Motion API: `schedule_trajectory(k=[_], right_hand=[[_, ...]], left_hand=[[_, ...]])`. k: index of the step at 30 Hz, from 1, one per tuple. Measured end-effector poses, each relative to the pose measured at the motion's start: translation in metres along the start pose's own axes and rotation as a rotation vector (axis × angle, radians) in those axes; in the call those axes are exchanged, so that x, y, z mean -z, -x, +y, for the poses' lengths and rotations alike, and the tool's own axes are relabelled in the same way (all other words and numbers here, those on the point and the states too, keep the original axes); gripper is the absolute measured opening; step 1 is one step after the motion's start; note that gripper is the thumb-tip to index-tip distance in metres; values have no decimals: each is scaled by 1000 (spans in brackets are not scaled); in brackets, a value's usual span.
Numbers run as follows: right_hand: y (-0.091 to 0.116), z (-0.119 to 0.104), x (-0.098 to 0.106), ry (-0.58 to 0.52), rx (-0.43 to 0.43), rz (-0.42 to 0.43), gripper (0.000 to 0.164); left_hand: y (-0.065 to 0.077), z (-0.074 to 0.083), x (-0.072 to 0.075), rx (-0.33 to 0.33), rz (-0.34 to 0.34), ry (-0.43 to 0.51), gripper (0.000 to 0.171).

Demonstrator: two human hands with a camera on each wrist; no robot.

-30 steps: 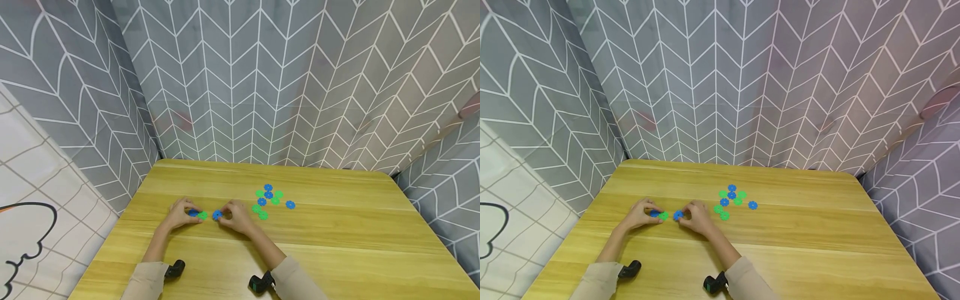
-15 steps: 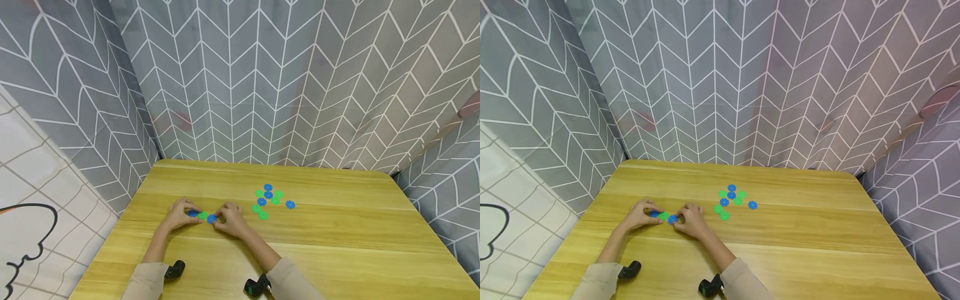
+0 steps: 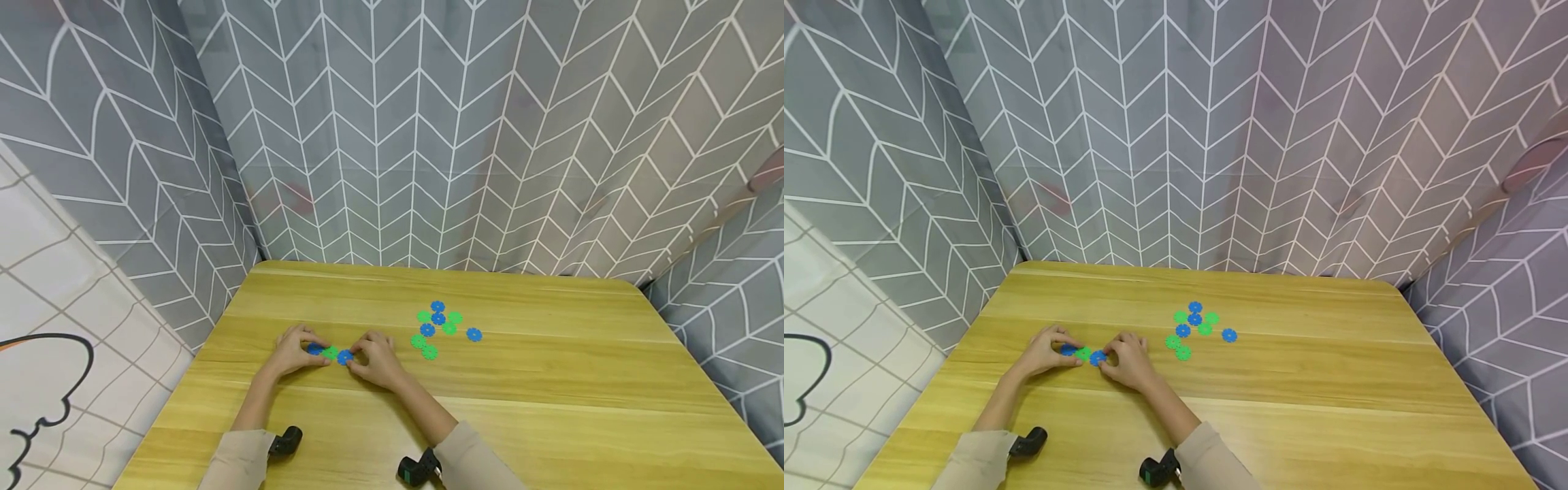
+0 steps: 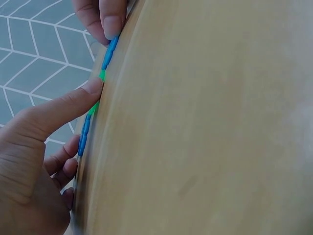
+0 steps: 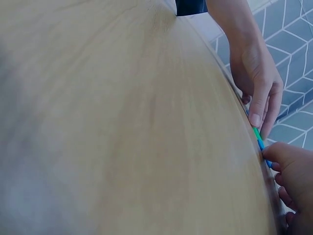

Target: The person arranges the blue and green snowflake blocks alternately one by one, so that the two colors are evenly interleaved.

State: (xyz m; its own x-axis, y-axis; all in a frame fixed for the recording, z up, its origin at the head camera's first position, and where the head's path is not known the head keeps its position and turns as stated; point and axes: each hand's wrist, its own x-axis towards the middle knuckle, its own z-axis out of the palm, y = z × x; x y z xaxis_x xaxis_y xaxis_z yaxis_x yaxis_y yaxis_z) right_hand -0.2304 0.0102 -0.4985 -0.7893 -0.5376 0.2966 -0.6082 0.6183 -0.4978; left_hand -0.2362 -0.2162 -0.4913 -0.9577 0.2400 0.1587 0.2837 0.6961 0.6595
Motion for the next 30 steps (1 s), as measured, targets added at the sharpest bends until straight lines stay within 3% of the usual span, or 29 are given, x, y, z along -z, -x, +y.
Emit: schedule_trajectory(k=[17, 26, 30], right_hand=[[1, -1, 2, -21, -3, 0, 23], [5, 8, 11, -77, 37, 101, 21], [9, 19, 22, -69, 13, 140, 22]], left_hand=[[-1, -3, -1, 3, 1, 5, 29], [-2, -5, -2, 14, -6, 15, 29], [-2, -5, -2, 12, -7, 20, 29]])
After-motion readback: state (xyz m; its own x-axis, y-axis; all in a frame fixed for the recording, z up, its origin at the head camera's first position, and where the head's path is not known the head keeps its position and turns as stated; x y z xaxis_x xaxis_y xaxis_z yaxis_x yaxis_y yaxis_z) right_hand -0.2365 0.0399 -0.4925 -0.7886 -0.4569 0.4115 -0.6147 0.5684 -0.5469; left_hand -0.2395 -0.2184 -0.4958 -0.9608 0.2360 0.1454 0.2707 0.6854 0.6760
